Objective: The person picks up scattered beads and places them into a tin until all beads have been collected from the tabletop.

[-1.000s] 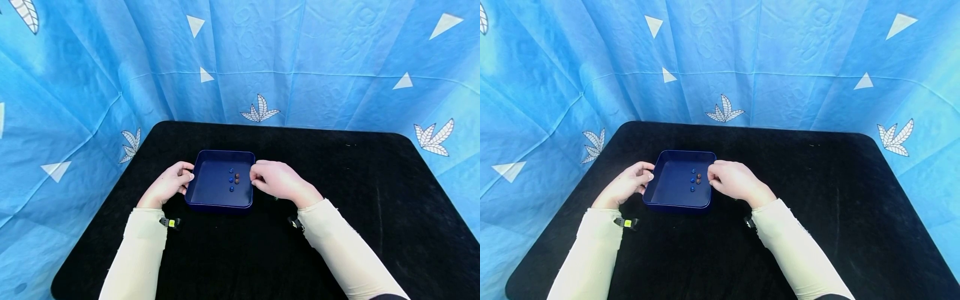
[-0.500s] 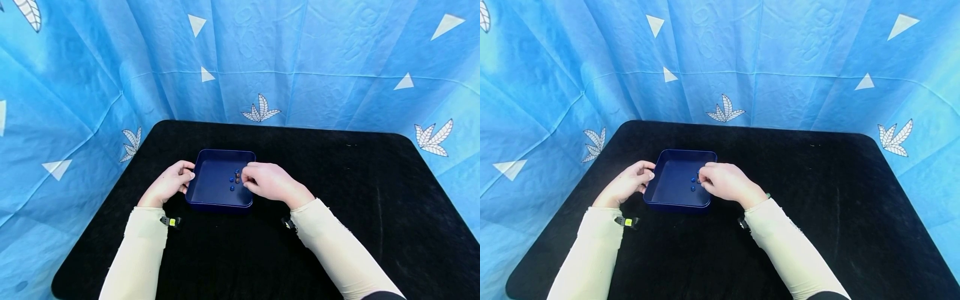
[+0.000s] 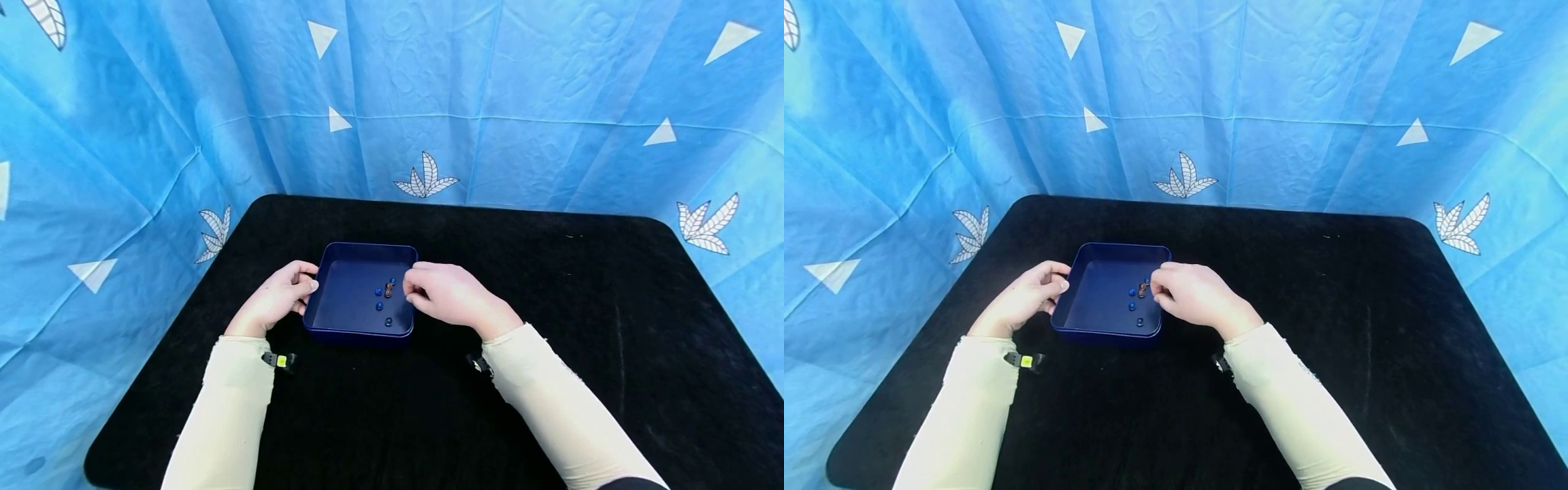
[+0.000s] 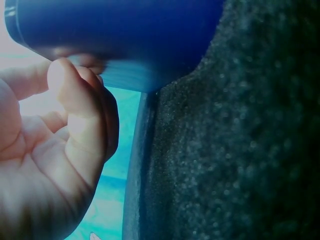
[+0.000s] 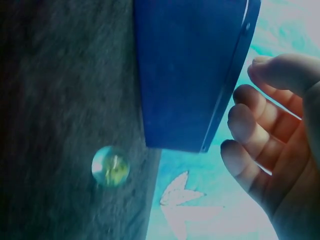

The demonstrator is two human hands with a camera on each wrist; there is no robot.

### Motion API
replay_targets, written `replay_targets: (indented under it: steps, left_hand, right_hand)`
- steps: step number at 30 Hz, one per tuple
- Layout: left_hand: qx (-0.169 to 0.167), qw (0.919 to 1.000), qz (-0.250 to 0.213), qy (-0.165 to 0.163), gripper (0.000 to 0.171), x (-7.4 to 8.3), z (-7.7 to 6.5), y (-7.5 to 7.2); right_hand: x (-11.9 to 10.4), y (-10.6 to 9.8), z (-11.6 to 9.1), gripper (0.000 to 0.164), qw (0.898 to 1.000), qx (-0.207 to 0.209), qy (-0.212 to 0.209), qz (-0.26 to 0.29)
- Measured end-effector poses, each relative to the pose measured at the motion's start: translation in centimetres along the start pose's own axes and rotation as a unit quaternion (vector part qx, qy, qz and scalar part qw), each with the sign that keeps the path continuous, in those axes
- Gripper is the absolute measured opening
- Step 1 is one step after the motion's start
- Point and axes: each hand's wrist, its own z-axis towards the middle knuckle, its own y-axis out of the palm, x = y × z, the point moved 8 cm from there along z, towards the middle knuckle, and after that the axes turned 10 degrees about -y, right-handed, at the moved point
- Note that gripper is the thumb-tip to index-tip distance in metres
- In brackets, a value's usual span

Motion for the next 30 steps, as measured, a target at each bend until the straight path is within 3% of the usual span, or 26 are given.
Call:
replay_targets:
  steps: [9,17,23,30]
  left_hand:
    - [-0.002,1.0000,-0.003,0.002,0.042,0.2,-0.1,0.1]
    - [0.003,1.0000,0.001,-0.002,0.040,-0.1,0.0,0.1]
    - [0.002,1.0000,-0.004,-0.004,0.040,-0.3,0.0,0.0]
    - [0.000,1.0000,0.003,-0.005,0.041,-0.2,0.0,0.1]
  right_hand:
    - [2.1,0.3,-2.8,0.020,0.999,-0.006,0.042,0.008]
    - [3.8,1.3,-4.9,0.020,0.995,-0.053,0.080,0.034]
    - [4.3,2.2,-5.3,0.024,0.988,-0.101,0.098,0.069]
    - [4.3,3.2,-5.4,0.027,0.984,-0.133,0.104,0.054]
